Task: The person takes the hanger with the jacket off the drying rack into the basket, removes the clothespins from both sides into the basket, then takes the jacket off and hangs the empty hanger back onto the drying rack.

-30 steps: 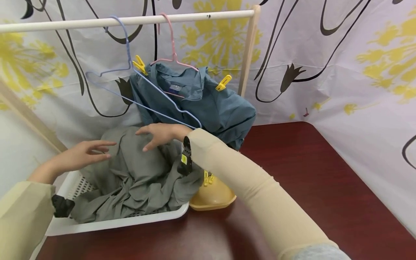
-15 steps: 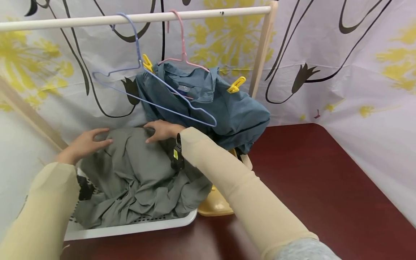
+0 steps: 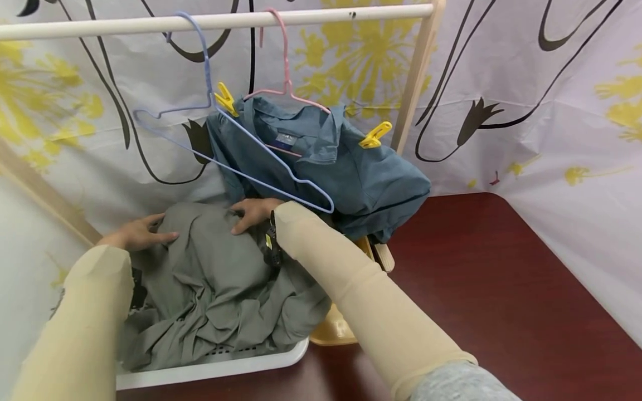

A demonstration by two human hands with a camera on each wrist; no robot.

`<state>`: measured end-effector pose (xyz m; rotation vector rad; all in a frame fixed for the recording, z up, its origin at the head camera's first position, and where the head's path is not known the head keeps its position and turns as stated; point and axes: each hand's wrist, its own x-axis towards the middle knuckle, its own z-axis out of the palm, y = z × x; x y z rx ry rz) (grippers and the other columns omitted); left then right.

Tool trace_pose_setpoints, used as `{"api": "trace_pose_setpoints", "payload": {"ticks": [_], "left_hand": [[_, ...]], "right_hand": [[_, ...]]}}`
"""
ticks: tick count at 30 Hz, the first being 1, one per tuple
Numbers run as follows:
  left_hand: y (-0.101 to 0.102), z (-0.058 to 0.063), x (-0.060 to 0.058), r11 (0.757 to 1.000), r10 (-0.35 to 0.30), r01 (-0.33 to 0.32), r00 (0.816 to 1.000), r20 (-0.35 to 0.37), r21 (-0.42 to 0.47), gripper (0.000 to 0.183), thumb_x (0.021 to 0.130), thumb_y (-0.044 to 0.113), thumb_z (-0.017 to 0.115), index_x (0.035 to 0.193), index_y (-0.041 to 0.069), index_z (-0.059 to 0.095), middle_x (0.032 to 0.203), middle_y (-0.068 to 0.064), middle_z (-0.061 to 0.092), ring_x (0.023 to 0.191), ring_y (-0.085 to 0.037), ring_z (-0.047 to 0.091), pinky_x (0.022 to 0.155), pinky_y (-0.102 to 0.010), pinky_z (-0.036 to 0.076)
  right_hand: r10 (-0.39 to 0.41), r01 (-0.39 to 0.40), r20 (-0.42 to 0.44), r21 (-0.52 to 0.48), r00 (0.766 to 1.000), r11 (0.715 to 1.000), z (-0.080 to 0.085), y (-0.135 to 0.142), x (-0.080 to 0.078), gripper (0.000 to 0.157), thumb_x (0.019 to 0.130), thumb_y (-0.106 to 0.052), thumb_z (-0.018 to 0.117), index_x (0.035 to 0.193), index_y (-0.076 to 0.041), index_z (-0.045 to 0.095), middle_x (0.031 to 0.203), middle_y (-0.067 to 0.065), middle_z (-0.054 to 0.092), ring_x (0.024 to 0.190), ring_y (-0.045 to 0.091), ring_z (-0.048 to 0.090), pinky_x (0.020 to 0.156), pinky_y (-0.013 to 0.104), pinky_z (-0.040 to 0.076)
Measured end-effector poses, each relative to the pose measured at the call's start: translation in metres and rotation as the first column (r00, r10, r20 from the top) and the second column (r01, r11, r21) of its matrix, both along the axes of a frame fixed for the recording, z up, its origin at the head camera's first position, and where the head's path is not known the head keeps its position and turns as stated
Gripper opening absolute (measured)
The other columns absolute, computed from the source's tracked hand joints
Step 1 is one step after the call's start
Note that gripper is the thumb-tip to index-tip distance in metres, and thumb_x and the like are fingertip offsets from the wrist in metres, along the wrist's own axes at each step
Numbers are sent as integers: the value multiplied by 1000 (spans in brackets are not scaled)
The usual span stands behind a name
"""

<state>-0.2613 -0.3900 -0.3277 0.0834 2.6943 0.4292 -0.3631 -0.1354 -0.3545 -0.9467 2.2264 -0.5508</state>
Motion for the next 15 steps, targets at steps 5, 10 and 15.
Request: {"api": "trace_pose_setpoints", "payload": {"ticks": [5, 10, 15], "left_hand": [[0, -6, 0, 1000, -23, 22, 997, -74, -11, 73, 94, 39, 49, 131, -20, 27, 129, -44, 27, 115, -58, 30, 92, -63, 31], [-3, -13, 1, 1000, 17, -17, 971, -238, 2, 55, 89, 25, 60, 120, -18, 46, 119, -42, 41, 105, -57, 40, 87, -61, 36], [1, -20, 1, 997, 67, -47, 906, -419, 57, 39, 79, 14, 70, 105, -14, 61, 106, -36, 55, 91, -52, 51, 78, -58, 42]], "right_hand": [[43, -43, 17, -21, 999, 999, -48, -17, -43, 58, 80, -39, 70, 132, -23, 50, 134, -7, 45, 118, 6, 43, 92, 16, 36], [50, -54, -44, -99, 998, 994, -26, -12, -21, 30, 87, -20, 65, 116, -11, 64, 109, 0, 62, 92, 9, 57, 78, 17, 44], [-83, 37, -219, -209, 972, 977, 3, -6, 16, 11, 86, -4, 63, 78, -3, 71, 55, -3, 44, 49, 6, 31, 54, 17, 31]]}}
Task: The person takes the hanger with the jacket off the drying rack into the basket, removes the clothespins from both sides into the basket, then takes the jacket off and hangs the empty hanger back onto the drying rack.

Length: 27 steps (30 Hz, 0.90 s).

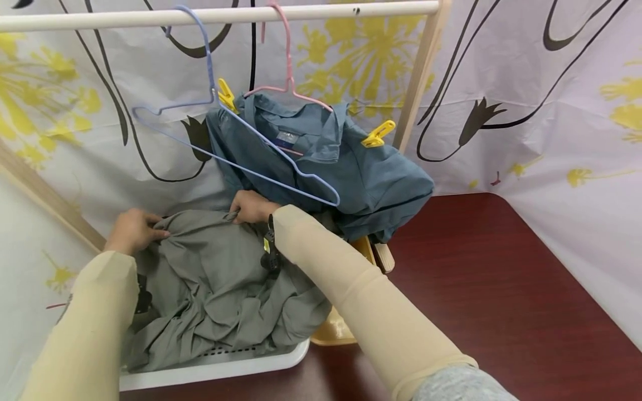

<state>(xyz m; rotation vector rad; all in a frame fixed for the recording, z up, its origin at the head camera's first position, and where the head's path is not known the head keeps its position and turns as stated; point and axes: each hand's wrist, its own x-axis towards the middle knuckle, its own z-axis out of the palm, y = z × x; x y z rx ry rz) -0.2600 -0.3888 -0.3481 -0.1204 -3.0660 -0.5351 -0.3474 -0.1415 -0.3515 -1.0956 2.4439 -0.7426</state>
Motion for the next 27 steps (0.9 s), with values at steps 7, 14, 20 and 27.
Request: {"api": "trace_pose_setpoints", "payload": {"ticks": [7, 14, 20, 27], "left_hand": [[14, 8, 6, 998, 23, -10, 978, -207, 62, 22, 76, 2, 70, 92, -14, 66, 93, -31, 62, 81, -47, 56, 71, -56, 45], [13, 41, 19, 979, 160, -104, 928, -336, 177, 23, 80, 4, 65, 96, -13, 66, 93, -31, 62, 77, -37, 58, 62, -34, 45], [14, 75, 37, 915, 352, -268, 895, -272, 302, 39, 84, 24, 64, 110, -5, 64, 79, 6, 68, 63, 9, 42, 52, -12, 36], [13, 83, 60, 902, 336, -213, 892, -301, 375, 17, 79, 26, 71, 77, 40, 60, 58, 37, 45, 63, 11, 43, 57, -8, 35]], "right_hand": [[-99, 93, -155, -43, 983, 995, 6, 0, 11, 25, 85, -6, 65, 60, -10, 61, 53, -2, 32, 49, 11, 26, 47, 19, 22], [-186, 128, -201, -272, 962, 954, 28, -4, 18, 36, 88, -2, 59, 56, -12, 43, 58, 0, 30, 54, 11, 25, 54, 19, 21], [-269, 251, 33, -483, 963, 839, 46, -9, 34, 18, 91, -5, 57, 103, -9, 70, 77, 0, 63, 57, 11, 49, 56, 18, 40], [-197, 274, 194, -560, 961, 782, 46, 0, 53, 19, 90, -1, 56, 105, -3, 67, 81, 5, 62, 64, 12, 51, 58, 19, 42]]}}
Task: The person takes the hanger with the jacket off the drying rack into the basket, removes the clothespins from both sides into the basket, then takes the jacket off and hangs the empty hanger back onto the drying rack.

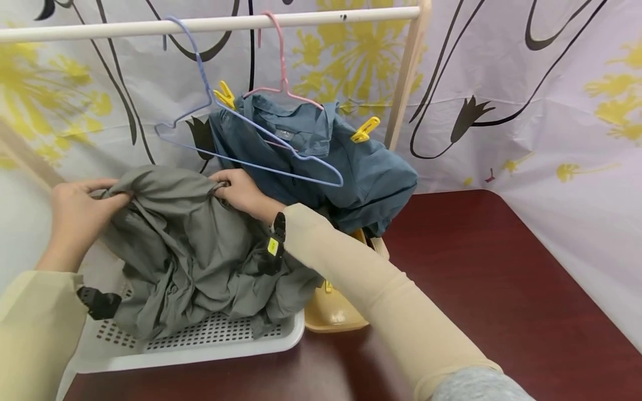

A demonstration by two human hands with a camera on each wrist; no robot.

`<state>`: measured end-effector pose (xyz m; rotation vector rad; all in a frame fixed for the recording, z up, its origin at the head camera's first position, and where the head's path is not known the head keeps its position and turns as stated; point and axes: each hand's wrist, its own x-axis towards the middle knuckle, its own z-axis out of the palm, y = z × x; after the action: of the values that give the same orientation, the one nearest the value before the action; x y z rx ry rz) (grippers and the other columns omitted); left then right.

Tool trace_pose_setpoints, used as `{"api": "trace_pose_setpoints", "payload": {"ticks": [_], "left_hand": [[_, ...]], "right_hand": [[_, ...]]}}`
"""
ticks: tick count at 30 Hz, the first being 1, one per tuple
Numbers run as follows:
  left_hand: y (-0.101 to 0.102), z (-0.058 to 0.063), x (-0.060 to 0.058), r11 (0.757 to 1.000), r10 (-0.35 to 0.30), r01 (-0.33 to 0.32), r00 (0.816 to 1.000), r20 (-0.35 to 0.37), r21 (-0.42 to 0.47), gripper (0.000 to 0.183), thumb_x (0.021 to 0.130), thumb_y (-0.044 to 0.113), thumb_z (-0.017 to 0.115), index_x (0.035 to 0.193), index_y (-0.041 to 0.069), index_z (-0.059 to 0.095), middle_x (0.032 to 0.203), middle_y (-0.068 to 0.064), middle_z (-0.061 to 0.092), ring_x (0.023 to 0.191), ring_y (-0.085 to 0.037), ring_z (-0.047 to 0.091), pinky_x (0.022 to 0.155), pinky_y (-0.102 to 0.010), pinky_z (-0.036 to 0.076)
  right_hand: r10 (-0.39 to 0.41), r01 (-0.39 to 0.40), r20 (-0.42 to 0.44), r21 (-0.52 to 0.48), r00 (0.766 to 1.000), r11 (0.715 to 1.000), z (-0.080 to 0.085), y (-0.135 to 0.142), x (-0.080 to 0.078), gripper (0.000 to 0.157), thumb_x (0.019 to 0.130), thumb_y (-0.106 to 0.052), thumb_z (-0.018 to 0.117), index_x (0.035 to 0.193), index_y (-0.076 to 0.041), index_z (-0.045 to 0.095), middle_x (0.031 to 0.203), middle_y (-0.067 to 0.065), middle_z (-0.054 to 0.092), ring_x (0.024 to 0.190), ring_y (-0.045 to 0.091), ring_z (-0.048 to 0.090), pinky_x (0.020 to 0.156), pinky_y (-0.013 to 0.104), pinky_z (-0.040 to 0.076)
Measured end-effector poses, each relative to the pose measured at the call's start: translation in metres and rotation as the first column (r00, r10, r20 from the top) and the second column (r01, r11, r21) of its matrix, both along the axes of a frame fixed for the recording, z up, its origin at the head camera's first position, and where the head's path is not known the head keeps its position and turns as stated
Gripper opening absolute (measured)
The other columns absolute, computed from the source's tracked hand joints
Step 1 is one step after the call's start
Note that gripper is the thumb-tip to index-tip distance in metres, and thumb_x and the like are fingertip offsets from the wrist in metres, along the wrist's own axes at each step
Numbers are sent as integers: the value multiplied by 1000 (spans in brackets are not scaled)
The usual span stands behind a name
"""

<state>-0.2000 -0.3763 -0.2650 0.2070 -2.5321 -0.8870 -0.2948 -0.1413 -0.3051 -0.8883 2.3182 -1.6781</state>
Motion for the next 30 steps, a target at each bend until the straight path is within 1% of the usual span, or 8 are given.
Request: {"api": "trace_pose_setpoints", "payload": {"ticks": [3, 6, 11, 13, 17, 21, 24, 30], "left_hand": [[-3, -7, 10, 998, -67, 67, 997, 32, 22, 18, 79, 22, 72, 75, 37, 63, 60, 38, 47, 64, 15, 44, 54, -6, 37], [-3, -18, 20, 987, -153, 156, 984, 85, -26, 8, 80, 17, 71, 87, 15, 68, 72, 19, 61, 66, 17, 45, 53, -7, 41], [-1, -40, 32, 936, -327, 347, 921, 210, -64, 29, 85, 9, 64, 104, -9, 51, 108, -35, 53, 89, -39, 62, 67, -36, 53], [1, -50, 35, 914, -386, 404, 890, 244, -25, 36, 87, 5, 61, 112, -10, 41, 113, -38, 46, 102, -58, 45, 73, -49, 50], [6, -65, 34, 861, -487, 509, 828, 278, -7, 74, 85, -1, 62, 141, -3, 14, 134, -39, 23, 107, -62, 35, 79, -64, 40], [12, -78, 28, 791, -548, 611, 722, 423, -17, 92, 86, 10, 65, 147, 6, -5, 141, -38, 10, 114, -60, 30, 85, -67, 33], [19, -86, 22, 759, -549, 651, 610, 571, 34, 88, 89, 24, 62, 146, 0, -1, 139, -40, 14, 120, -57, 26, 91, -65, 30], [32, -92, 4, 748, -468, 653, 391, 792, 119, 91, 89, 38, 59, 142, -8, 0, 138, -43, 9, 123, -57, 19, 95, -64, 27]], "right_hand": [[78, -77, -9, 52, 997, 996, -3, 7, 9, 19, 89, 0, 56, 105, -2, 66, 99, 5, 63, 78, 11, 55, 67, 16, 44], [164, -158, -24, 150, 986, 976, -9, 14, 20, 20, 88, -1, 57, 108, -2, 60, 107, 7, 60, 87, 12, 54, 72, 15, 43], [309, -294, -17, 255, 951, 921, -22, 19, 36, 56, 86, -11, 64, 132, -6, 33, 134, 11, 40, 115, 14, 43, 90, 16, 35], [368, -355, 1, 260, 930, 898, -28, 18, 41, 80, 85, -16, 67, 144, -11, 13, 148, 9, 21, 130, 11, 27, 101, 17, 26], [426, -412, 43, 356, 904, 839, -41, 11, 49, 101, 85, -28, 67, 146, -23, -14, 153, 6, -8, 137, 11, -2, 109, 25, 15], [365, -383, 140, 510, 920, 770, -51, 4, 57, 101, 83, -40, 65, 145, -31, -13, 151, 12, -16, 138, 22, -5, 109, 36, 20], [289, -342, 188, 620, 939, 706, -55, -1, 61, 100, 81, -46, 64, 145, -35, -11, 150, 12, -18, 138, 29, 1, 107, 41, 24], [180, -268, 201, 802, 963, 534, -57, -10, 70, 101, 78, -57, 62, 145, -38, -11, 151, 6, -17, 137, 32, 9, 104, 47, 27]]}}
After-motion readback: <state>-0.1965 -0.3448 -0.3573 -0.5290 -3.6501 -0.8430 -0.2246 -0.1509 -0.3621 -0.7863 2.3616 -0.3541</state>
